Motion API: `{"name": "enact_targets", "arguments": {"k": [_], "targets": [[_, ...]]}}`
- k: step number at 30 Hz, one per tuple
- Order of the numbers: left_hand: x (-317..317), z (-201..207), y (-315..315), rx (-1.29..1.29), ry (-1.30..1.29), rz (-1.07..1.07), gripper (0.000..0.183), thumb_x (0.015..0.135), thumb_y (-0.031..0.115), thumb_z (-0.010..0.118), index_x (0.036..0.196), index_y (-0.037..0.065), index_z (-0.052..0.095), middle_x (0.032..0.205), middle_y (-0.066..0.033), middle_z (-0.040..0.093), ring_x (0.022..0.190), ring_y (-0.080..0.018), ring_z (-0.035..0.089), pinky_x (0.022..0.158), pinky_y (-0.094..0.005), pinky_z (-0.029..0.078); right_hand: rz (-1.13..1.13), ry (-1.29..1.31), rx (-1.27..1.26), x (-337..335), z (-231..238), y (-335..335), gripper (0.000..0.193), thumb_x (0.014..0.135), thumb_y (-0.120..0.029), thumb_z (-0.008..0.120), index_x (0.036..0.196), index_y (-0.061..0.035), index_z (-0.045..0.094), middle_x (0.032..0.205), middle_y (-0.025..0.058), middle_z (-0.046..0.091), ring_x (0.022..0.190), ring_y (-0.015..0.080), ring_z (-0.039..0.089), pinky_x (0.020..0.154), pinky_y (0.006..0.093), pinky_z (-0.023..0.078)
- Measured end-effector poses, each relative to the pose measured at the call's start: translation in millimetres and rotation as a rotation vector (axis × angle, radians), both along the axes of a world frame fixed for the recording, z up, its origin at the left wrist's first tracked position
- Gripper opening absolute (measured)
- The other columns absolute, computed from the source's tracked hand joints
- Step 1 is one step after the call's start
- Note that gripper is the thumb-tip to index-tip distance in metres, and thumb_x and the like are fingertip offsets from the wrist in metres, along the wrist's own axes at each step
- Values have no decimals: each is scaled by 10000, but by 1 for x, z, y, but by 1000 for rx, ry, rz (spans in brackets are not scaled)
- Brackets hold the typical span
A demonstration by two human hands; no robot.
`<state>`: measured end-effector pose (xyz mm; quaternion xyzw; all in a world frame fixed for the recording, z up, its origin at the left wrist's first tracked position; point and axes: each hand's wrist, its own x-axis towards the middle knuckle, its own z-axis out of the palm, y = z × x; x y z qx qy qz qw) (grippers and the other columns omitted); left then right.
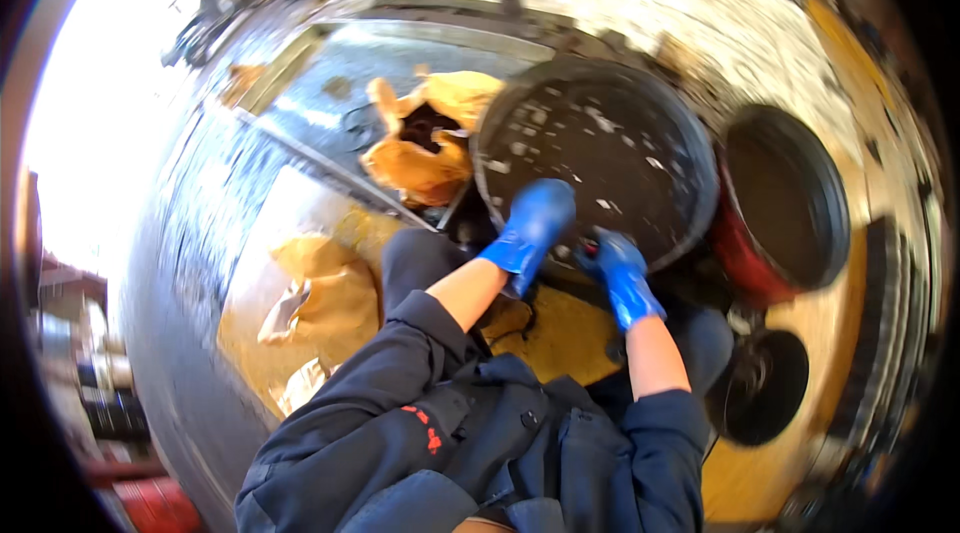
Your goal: The person cleans metal rings by submerging them in a bucket of liquid and scrubbing them with a brush.
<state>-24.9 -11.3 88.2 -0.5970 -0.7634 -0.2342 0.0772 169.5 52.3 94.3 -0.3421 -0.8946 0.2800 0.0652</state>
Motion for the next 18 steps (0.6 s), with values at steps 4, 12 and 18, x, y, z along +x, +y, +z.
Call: {"name": "enact_targets", "arguments": {"k": [4,12,18], "targets": [[76,-4,16,-202,-950,-185,157,934,157,617,906,48,728,872,-133,723,790,-267,697,730,-384,557,-73,73,262,66,54,6,308,884,-405,733,993,-118,710,913,150,716,885,361,705,764,490,560],[51,-96,26,-530,-559,-215,203,910,213,702,1016,46,747,941,-112,769,875,-223,715,820,-371,562,-588,354,129,277,146,32,372,913,-380,614,1029,-58,760,1017,210,744,958,381,718,874,465,564],[60,-101,22,-476,-626,-180,153,903,148,713,1008,39,739,897,-81,748,819,-176,686,781,-346,563,-1071,125,-11,501,122,-24,493,910,-395,619,1186,2,710,1160,259,725,1122,360,691,1003,423,515]]}}
